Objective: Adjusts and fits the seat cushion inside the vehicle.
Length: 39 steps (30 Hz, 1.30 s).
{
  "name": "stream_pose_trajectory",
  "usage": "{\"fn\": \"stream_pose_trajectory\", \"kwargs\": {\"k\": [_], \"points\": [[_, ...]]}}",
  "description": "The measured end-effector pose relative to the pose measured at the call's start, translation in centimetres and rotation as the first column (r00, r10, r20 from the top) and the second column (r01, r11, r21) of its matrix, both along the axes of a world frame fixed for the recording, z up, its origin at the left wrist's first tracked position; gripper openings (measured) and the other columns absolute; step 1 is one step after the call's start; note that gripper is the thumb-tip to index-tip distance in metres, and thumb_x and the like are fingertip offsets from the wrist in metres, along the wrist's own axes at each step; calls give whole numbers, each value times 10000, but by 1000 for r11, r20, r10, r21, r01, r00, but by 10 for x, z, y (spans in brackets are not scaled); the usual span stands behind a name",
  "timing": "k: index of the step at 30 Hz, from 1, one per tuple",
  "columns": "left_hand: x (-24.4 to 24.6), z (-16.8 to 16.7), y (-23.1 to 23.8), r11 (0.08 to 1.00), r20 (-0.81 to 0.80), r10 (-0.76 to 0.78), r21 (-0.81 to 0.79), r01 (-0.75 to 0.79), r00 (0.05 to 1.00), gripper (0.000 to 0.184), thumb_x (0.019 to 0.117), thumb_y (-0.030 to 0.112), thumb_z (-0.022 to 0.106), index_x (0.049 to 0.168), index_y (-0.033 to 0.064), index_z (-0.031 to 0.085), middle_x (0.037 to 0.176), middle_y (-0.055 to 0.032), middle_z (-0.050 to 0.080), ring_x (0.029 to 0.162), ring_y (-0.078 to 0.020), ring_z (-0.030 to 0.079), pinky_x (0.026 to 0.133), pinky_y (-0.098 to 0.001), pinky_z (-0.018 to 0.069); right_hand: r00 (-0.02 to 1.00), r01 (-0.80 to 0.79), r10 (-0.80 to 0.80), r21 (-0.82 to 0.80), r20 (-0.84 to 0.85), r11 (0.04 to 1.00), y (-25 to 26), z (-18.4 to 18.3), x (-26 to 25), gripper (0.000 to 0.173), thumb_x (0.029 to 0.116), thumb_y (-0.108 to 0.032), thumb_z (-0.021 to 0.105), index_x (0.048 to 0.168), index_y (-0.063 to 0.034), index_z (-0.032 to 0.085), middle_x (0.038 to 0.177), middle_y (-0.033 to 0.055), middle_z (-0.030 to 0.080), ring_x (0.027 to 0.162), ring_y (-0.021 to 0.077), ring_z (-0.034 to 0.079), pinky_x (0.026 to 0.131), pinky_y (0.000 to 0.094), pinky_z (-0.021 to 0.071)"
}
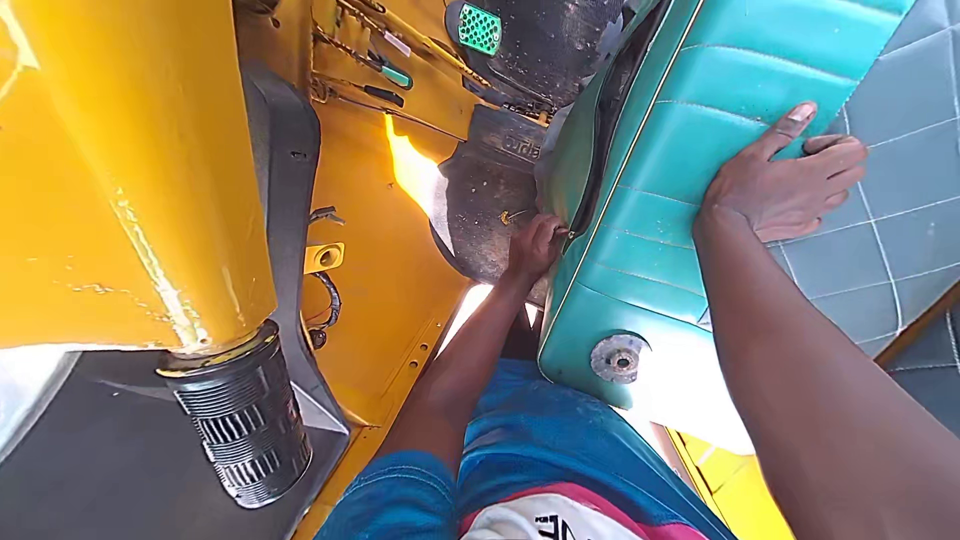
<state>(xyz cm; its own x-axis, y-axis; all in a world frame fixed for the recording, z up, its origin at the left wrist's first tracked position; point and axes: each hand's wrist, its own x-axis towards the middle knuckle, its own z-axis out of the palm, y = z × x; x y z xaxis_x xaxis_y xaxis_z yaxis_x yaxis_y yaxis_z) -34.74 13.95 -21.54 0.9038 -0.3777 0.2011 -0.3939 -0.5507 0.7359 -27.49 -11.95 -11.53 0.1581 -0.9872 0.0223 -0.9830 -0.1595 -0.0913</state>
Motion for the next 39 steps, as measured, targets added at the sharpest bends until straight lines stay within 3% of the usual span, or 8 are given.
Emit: {"fn": "stream_pose_trajectory", "kwargs": {"k": [3,8,14,19,22,25,29,39], "points": [[33,-5,13,980,134,-201,35,198,970,159,994,136,648,923,6,706,929,-151,745,841,-234,748,739,-336,617,1000,-10,10,-9,-3,1000,-2,-3,1,563,987,-696,361,1179,-228,609,1269,21,607,1287,245,551,981,486,436],[-5,4,4,997,-74,73,-5,-73,995,198,1015,130,600,939,-25,697,945,-154,737,891,-215,737,824,-332,610,1000,-13,13,3,-26,1000,0,0,0,565,993,-694,349,1182,-233,614,1262,19,608,1266,239,558,963,470,438],[71,6,18,952,167,-305,41,303,937,158,988,128,650,922,6,727,937,-157,758,862,-237,756,758,-336,616,1000,-14,14,3,-20,1000,1,-1,-2,566,993,-686,359,1178,-221,621,1259,26,610,1267,243,560,970,481,435],[129,24,-7,943,47,302,-159,-291,952,219,1047,125,551,1008,-41,689,929,-131,705,813,-148,685,761,-293,584,1000,-18,18,5,-3,1000,0,-1,-3,605,985,-704,363,1178,-198,633,1264,64,615,1251,281,570,951,514,444],[171,50,-66,958,-128,155,-221,-181,980,217,1034,140,568,1057,-27,703,954,-124,719,819,-149,696,765,-320,593,1000,-21,21,9,-23,1000,0,-2,-2,619,988,-703,343,1192,-192,627,1285,79,608,1256,293,570,952,534,448],[223,42,-129,999,-457,-8,-49,-17,889,336,1069,143,477,1362,36,602,1323,-141,657,1219,-243,639,1072,-424,497,999,-8,10,31,-44,999,-1,-1,-2,620,992,-705,324,1186,-191,611,1280,72,607,1252,282,576,953,520,457],[281,0,-177,962,-595,-261,-96,255,760,482,1083,54,367,1564,65,396,1582,-120,458,1454,-243,451,1216,-450,346,998,-10,11,24,-57,1000,0,1,-2,607,997,-682,346,1182,-171,616,1281,85,616,1266,291,575,956,524,460],[309,4,-169,855,-566,-382,83,511,730,280,1069,173,519,1223,-36,623,1224,-224,648,1178,-336,625,1057,-506,469,998,-12,13,21,-54,1000,-1,-2,-1,594,993,-685,360,1139,-174,624,1212,82,632,1222,292,592,923,516,463]]}}
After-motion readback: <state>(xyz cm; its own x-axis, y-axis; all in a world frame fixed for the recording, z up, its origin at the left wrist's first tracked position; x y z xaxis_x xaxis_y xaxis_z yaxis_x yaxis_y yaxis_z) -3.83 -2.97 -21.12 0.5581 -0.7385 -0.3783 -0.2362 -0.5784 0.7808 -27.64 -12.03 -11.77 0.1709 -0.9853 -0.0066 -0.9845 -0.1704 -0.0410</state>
